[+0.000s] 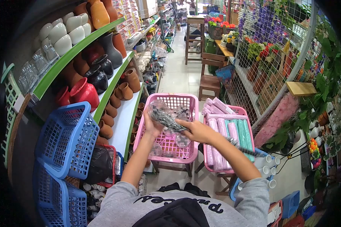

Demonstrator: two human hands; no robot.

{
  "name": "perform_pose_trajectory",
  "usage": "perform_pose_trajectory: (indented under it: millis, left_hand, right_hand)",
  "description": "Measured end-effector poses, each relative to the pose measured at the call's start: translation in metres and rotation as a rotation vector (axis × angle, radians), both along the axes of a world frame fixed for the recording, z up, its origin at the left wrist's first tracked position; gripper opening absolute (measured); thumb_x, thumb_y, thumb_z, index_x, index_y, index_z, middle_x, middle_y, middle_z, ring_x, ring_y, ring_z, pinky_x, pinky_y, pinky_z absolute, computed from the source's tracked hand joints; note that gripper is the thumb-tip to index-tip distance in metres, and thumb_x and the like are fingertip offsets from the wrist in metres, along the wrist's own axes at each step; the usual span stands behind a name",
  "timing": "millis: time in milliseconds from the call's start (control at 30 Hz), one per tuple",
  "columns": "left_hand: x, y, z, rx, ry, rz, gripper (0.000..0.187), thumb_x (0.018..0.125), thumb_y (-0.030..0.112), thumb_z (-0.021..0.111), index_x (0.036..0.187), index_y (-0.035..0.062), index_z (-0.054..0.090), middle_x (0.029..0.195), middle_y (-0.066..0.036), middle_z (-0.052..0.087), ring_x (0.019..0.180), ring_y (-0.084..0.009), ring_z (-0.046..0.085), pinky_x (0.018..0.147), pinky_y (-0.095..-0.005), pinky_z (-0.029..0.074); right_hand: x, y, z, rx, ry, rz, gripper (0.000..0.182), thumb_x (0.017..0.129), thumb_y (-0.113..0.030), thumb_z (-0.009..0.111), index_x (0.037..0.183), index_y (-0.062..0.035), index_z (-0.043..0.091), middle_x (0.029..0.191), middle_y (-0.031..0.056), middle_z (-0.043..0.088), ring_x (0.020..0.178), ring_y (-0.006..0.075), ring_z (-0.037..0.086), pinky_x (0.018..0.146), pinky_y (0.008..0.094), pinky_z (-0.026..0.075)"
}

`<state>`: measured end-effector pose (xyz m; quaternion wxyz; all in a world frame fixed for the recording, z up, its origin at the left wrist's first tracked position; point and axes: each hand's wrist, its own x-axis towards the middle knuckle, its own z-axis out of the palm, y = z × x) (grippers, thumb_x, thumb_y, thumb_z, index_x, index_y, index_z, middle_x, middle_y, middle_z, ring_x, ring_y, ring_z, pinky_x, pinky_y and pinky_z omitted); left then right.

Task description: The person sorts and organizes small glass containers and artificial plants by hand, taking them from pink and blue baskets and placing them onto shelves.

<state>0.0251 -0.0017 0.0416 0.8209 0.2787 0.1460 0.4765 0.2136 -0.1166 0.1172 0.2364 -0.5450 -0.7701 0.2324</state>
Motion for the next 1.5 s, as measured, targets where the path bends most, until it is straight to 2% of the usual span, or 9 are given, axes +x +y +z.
perform_pose_trajectory:
  millis: [133, 400, 567, 800, 900, 1000, 1167, 1333, 1500]
  left_hand:
    - [-0.006, -0.007, 0.004, -0.052, 0.147, 0.008, 0.065, 0.084, 0.065, 0.035, 0.123, 0.0152, 0.05, 0.117, -0.006, 0.056, 0.103, -0.0219, 0.054, 0.088, -0.0404, 0.045]
    - [0.0, -0.001, 0.003, -0.031, -0.007, -0.029, 0.066, 0.085, 0.065, 0.032, 0.119, 0.0128, 0.054, 0.112, -0.008, 0.059, 0.104, -0.0206, 0.056, 0.09, -0.0425, 0.046]
    - [-0.011, -0.005, -0.008, -0.068, -0.012, -0.097, 0.069, 0.085, 0.065, 0.028, 0.122, 0.0126, 0.053, 0.112, -0.005, 0.061, 0.102, -0.0242, 0.058, 0.087, -0.0424, 0.048]
    - [0.002, -0.008, -0.003, 0.005, 0.006, 0.007, 0.069, 0.086, 0.065, 0.027, 0.119, 0.0112, 0.056, 0.112, -0.008, 0.061, 0.103, -0.0242, 0.058, 0.089, -0.0407, 0.047]
    - [-0.009, -0.006, -0.003, -0.087, -0.033, -0.008, 0.065, 0.083, 0.066, 0.032, 0.118, 0.0155, 0.055, 0.109, -0.005, 0.061, 0.096, -0.0199, 0.058, 0.068, -0.0325, 0.048]
    - [-0.014, 0.0, -0.019, -0.114, -0.151, -0.125, 0.07, 0.082, 0.067, 0.035, 0.125, 0.0143, 0.051, 0.117, -0.005, 0.058, 0.102, -0.0218, 0.057, 0.071, -0.0352, 0.047]
    - [0.025, -0.015, -0.001, -0.114, 0.011, -0.022, 0.065, 0.081, 0.067, 0.038, 0.123, 0.0188, 0.052, 0.109, -0.004, 0.06, 0.092, -0.0187, 0.056, 0.069, -0.0309, 0.044]
    - [0.035, -0.012, -0.005, -0.087, 0.12, -0.124, 0.064, 0.082, 0.067, 0.036, 0.119, 0.0189, 0.055, 0.105, 0.0, 0.058, 0.089, -0.0167, 0.056, 0.068, -0.0306, 0.041]
    - [0.068, -0.008, -0.021, -0.118, 0.131, -0.034, 0.06, 0.084, 0.066, 0.038, 0.119, 0.0188, 0.051, 0.109, -0.002, 0.058, 0.093, -0.0174, 0.056, 0.067, -0.0301, 0.043]
  right_hand:
    - [0.026, 0.009, 0.012, 0.008, -0.494, -0.09, 0.056, 0.08, -0.018, 0.054, 0.135, -0.0251, 0.044, 0.071, 0.0203, 0.063, 0.067, 0.0359, 0.063, 0.064, 0.0464, 0.05]
    - [-0.013, 0.003, -0.024, 0.087, 0.066, 0.025, 0.056, 0.081, -0.014, 0.054, 0.136, -0.0186, 0.042, 0.069, 0.0256, 0.059, 0.064, 0.0409, 0.06, 0.066, 0.048, 0.048]
    - [0.017, 0.007, -0.014, 0.084, -0.307, -0.13, 0.057, 0.081, -0.016, 0.054, 0.136, -0.0252, 0.04, 0.074, 0.0217, 0.063, 0.066, 0.0389, 0.062, 0.065, 0.048, 0.051]
    - [-0.024, -0.01, -0.034, 0.055, 0.133, -0.04, 0.06, 0.08, -0.013, 0.055, 0.137, -0.0258, 0.04, 0.076, 0.0232, 0.062, 0.067, 0.0383, 0.062, 0.064, 0.0479, 0.049]
    - [0.015, -0.005, -0.036, 0.036, -0.228, -0.032, 0.061, 0.081, -0.015, 0.056, 0.138, -0.0271, 0.039, 0.073, 0.0213, 0.062, 0.067, 0.0376, 0.062, 0.064, 0.0481, 0.05]
    - [0.038, -0.008, -0.02, 0.108, -0.344, -0.23, 0.06, 0.081, -0.016, 0.057, 0.137, -0.0285, 0.039, 0.07, 0.0201, 0.062, 0.065, 0.0371, 0.062, 0.064, 0.0479, 0.05]
    - [0.016, -0.02, -0.059, 0.166, -0.092, -0.12, 0.062, 0.081, -0.014, 0.055, 0.139, -0.0293, 0.037, 0.076, 0.0208, 0.063, 0.069, 0.0389, 0.062, 0.063, 0.0476, 0.05]
    - [0.044, -0.037, -0.048, 0.171, -0.252, -0.345, 0.059, 0.081, -0.014, 0.054, 0.137, -0.0277, 0.039, 0.083, 0.0172, 0.064, 0.074, 0.0379, 0.062, 0.063, 0.0489, 0.049]
    - [0.077, -0.06, -0.042, 0.13, -0.021, -0.668, 0.058, 0.081, -0.011, 0.054, 0.137, -0.0213, 0.04, 0.084, 0.0266, 0.062, 0.077, 0.0417, 0.061, 0.068, 0.0501, 0.046]
